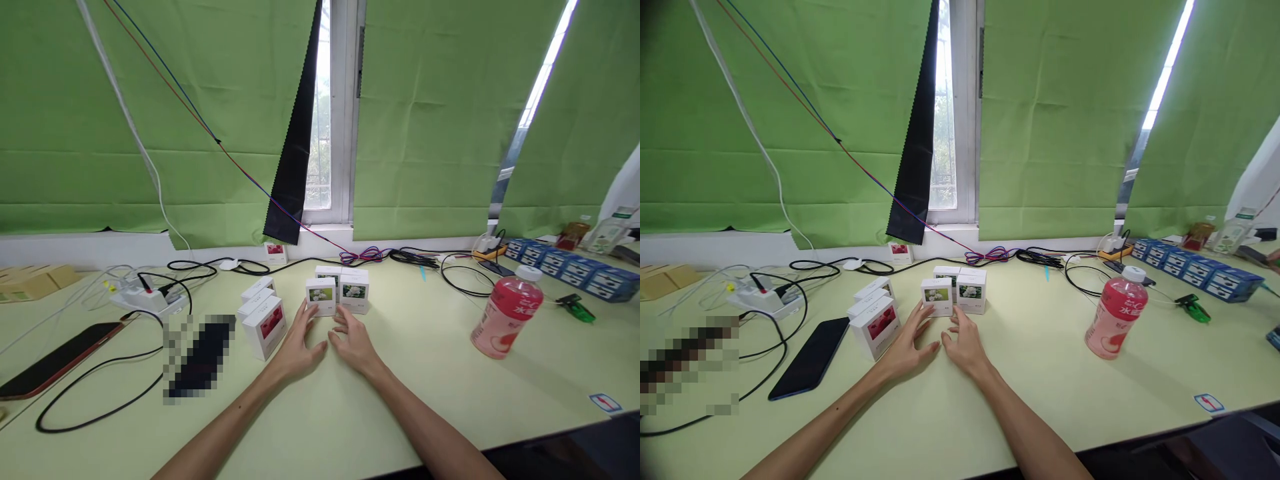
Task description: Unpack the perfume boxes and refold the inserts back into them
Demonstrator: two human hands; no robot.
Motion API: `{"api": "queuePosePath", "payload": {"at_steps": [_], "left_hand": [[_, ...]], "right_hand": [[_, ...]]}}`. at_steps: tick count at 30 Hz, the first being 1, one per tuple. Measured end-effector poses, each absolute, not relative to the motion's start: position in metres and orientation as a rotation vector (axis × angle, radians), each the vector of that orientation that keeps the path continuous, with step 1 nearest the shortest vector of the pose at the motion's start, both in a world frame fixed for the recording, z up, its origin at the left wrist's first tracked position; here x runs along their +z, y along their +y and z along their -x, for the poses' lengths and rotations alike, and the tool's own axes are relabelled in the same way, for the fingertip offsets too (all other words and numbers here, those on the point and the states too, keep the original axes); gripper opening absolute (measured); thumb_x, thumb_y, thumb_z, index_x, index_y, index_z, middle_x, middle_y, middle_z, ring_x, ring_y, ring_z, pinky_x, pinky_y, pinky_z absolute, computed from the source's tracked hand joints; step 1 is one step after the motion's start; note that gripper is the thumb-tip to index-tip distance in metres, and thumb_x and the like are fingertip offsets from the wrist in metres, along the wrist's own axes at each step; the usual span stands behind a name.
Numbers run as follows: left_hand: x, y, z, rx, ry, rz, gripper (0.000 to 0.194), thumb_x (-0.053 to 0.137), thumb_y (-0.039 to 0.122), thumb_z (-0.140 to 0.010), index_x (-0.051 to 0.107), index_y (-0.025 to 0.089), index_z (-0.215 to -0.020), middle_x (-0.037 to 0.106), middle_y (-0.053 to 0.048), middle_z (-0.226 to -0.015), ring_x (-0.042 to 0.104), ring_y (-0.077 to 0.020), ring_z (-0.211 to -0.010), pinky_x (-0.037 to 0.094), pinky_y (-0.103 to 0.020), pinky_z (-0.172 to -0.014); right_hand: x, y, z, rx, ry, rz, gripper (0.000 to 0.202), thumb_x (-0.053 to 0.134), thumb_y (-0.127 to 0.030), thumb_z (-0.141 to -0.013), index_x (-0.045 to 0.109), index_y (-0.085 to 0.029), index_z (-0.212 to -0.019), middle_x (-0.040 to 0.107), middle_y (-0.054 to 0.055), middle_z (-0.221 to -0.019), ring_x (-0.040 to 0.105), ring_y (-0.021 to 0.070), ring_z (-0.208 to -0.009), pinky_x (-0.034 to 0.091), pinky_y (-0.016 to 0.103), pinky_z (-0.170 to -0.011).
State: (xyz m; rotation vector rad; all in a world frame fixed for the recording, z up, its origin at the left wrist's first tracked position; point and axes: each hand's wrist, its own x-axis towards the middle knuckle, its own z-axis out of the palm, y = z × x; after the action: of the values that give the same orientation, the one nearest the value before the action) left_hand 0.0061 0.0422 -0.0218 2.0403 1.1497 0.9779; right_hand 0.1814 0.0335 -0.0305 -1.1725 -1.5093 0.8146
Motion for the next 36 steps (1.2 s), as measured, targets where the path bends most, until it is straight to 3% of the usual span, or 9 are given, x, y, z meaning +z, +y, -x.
{"api": "queuePosePath", "payload": {"at_steps": [3, 12, 17, 23, 29, 36], "left_hand": [[-0.019, 0.045, -0.002, 0.890, 1.212, -2.096, 0.077, 0.064, 0.034, -0.082, 0.031, 0.026, -0.151, 0.007, -0.008, -0.166, 0.025, -0.0309, -0.149, 0.032, -0.045, -0.118], [-0.018, 0.053, 0.004, 0.797, 1.234, -2.123, 0.080, 0.065, 0.041, -0.081, 0.032, 0.025, -0.152, 0.002, -0.006, -0.166, 0.025, -0.0296, -0.148, 0.033, -0.041, -0.117], [-0.022, 0.054, 0.003, 0.817, 1.267, -2.092, 0.072, 0.064, 0.039, -0.081, 0.039, 0.026, -0.148, 0.016, -0.008, -0.165, 0.030, -0.0310, -0.146, 0.033, -0.046, -0.117], [-0.017, 0.047, -0.004, 0.915, 1.283, -2.093, 0.058, 0.059, 0.031, -0.083, 0.046, 0.025, -0.140, 0.042, -0.009, -0.146, 0.050, -0.0244, -0.133, 0.039, -0.042, -0.116], [-0.021, 0.051, -0.003, 0.906, 1.240, -2.067, 0.059, 0.063, 0.032, -0.080, 0.049, 0.026, -0.137, 0.045, -0.009, -0.144, 0.049, -0.0250, -0.134, 0.040, -0.041, -0.115], [-0.022, 0.050, -0.001, 0.909, 1.187, -2.004, 0.068, 0.064, 0.032, -0.079, 0.044, 0.020, -0.143, 0.038, -0.012, -0.155, 0.049, -0.0272, -0.136, 0.040, -0.043, -0.115]], "right_hand": [[-0.033, 0.034, -0.182, 0.833, -1.522, 1.186, 0.071, 0.061, -0.020, -0.077, 0.040, -0.004, -0.143, 0.054, 0.025, -0.138, 0.061, 0.0282, -0.121, 0.056, 0.041, -0.096], [-0.035, 0.034, -0.183, 0.824, -1.532, 1.193, 0.069, 0.064, -0.022, -0.076, 0.045, -0.009, -0.141, 0.058, 0.021, -0.135, 0.062, 0.0272, -0.120, 0.055, 0.041, -0.097], [-0.034, 0.033, -0.183, 0.829, -1.519, 1.201, 0.066, 0.064, -0.020, -0.076, 0.048, -0.012, -0.139, 0.061, 0.019, -0.133, 0.063, 0.0266, -0.119, 0.056, 0.041, -0.097], [-0.034, 0.032, -0.184, 0.820, -1.522, 1.195, 0.064, 0.064, -0.022, -0.076, 0.050, -0.014, -0.138, 0.061, 0.018, -0.132, 0.063, 0.0268, -0.119, 0.056, 0.041, -0.096], [-0.037, 0.034, -0.183, 0.818, -1.519, 1.193, 0.064, 0.064, -0.022, -0.076, 0.050, -0.014, -0.138, 0.060, 0.018, -0.134, 0.064, 0.0271, -0.118, 0.056, 0.041, -0.095], [-0.031, 0.032, -0.184, 0.846, -1.515, 1.202, 0.065, 0.063, -0.019, -0.076, 0.049, -0.011, -0.139, 0.060, 0.019, -0.133, 0.062, 0.0271, -0.121, 0.055, 0.041, -0.098]]}}
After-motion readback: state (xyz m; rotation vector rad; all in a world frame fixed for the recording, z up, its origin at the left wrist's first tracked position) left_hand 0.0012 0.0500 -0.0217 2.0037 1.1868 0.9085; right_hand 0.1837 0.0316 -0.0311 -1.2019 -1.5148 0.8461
